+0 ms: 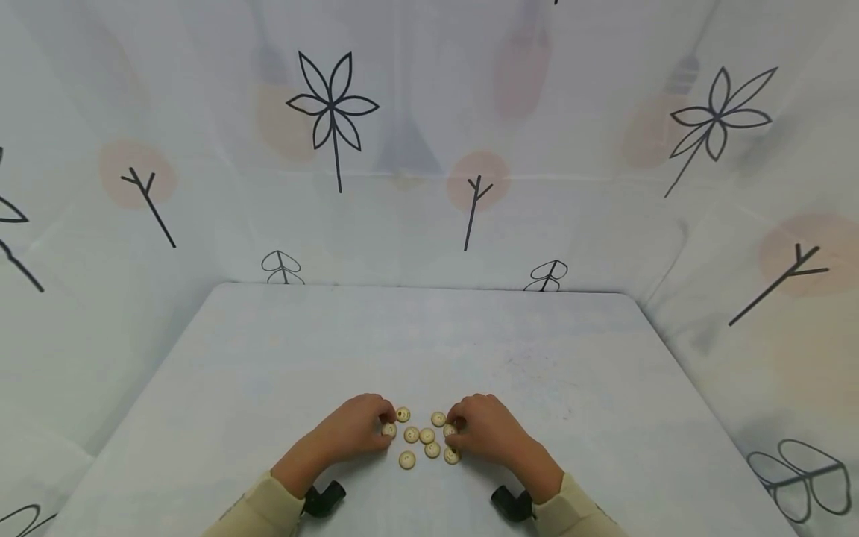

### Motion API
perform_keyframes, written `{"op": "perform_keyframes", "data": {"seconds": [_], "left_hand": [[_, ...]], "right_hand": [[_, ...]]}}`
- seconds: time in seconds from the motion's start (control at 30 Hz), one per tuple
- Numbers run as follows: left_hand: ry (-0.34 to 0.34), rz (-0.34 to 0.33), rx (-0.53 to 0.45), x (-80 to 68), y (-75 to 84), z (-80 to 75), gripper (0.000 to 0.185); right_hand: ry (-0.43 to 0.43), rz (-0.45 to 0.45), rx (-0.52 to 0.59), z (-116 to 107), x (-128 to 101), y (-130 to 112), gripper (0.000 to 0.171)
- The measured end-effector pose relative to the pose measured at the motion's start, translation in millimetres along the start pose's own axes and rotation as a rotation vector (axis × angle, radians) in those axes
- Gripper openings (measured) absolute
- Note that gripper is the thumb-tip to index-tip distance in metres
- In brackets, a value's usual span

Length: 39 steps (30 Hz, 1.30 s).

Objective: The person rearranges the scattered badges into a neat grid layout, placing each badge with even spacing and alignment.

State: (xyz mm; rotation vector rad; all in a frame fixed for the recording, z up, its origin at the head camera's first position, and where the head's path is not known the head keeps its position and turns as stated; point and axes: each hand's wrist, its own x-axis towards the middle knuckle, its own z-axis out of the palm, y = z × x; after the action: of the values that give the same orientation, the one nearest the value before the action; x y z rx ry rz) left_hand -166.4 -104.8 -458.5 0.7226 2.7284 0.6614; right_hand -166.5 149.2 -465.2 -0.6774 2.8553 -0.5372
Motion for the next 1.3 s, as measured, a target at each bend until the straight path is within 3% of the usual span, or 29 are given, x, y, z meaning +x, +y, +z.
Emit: {"op": "perform_keyframes", "data": {"seconds": [0.5, 0.97, 1.3], "left_hand": [[0.043, -0.026, 0.017, 0.9, -7.0, -2.3, 0.017], [0.103, -0.052, 0.029, 4.4, -13.2, -6.6, 0.015], [0.140, -0.113, 0.013, 11.4, -20.1, -12.8, 0.015]], "right_hand": [[0.023, -0.006, 0.013, 1.8, -2.9, 2.1, 0.018], [-0.007, 0.010, 0.078, 1.3, -3.3, 3.2, 0.019], [0.007, -0.003, 0.080, 0.7, -3.4, 3.6, 0.020]]}}
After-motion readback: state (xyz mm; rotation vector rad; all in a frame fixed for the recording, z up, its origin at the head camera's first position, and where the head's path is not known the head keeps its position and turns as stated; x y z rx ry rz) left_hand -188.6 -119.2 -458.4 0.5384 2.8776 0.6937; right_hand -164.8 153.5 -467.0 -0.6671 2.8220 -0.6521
